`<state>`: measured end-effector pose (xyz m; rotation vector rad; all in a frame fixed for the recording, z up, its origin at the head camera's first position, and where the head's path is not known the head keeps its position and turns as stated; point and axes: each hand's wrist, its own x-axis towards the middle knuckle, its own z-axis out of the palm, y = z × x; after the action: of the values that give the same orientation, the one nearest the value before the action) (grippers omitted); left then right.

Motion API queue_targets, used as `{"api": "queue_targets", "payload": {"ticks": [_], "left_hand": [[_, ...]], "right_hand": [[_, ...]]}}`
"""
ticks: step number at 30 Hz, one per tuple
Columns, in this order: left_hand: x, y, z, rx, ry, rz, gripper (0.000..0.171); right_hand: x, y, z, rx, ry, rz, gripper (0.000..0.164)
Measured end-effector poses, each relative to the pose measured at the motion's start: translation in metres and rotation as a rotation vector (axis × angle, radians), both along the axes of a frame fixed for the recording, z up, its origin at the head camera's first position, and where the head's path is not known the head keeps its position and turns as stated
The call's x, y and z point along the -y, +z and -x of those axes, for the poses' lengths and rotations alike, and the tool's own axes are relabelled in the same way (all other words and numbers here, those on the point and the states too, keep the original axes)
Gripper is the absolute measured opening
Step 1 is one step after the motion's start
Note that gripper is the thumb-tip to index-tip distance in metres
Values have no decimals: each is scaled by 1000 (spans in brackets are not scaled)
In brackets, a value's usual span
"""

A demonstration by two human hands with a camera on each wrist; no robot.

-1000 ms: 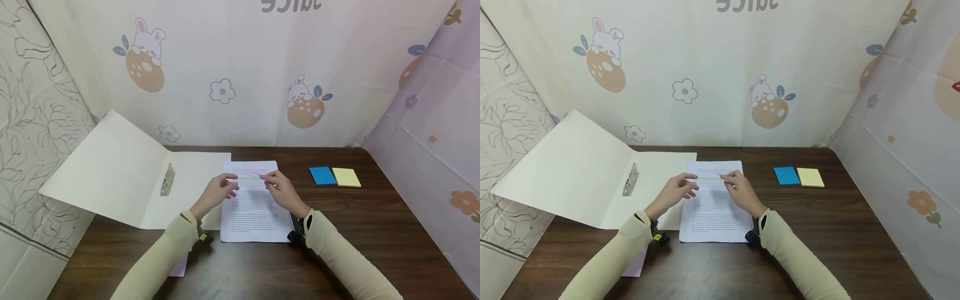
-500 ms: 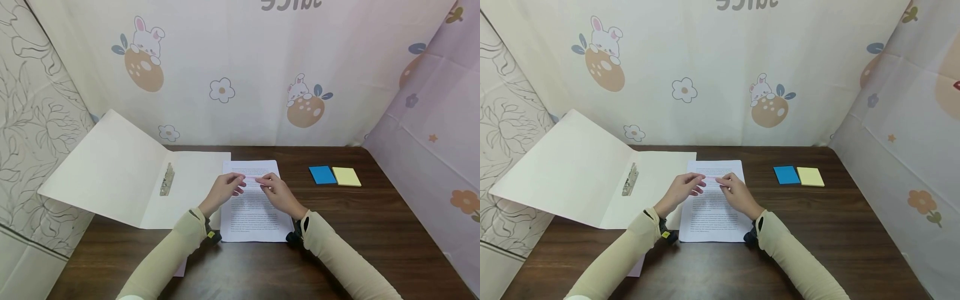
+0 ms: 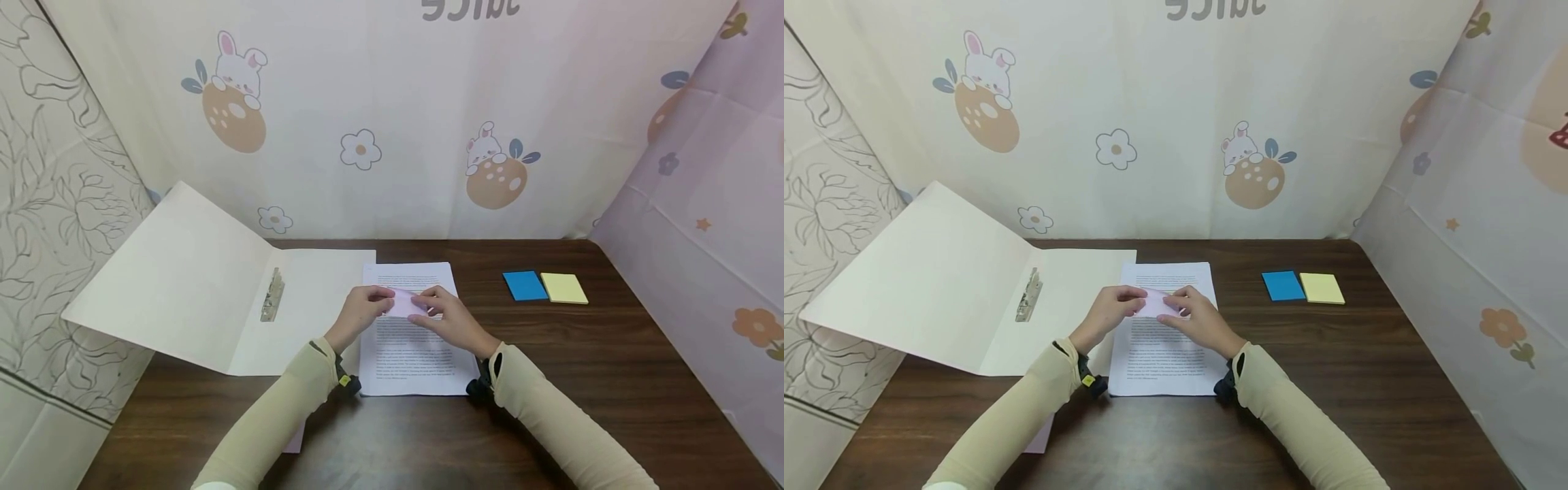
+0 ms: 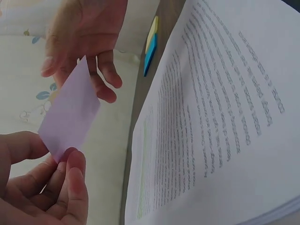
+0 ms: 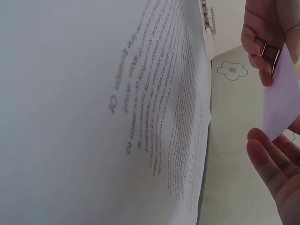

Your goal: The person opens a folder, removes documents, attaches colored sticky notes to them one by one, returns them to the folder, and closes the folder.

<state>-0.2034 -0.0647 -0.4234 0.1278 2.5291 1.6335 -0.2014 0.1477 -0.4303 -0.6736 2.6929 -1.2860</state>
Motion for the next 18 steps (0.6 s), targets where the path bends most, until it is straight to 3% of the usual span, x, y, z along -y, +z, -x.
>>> {"api": "queue_targets", "payload": {"ticks": [11,18], "left_hand": [[2,-16,15,-48,30,163,24],[3,-25,22,-107,-8,291,26]], "right_hand": [[11,-5,11,3,6,-115,36],[17,-12,19,-22,7,-200,35]]}}
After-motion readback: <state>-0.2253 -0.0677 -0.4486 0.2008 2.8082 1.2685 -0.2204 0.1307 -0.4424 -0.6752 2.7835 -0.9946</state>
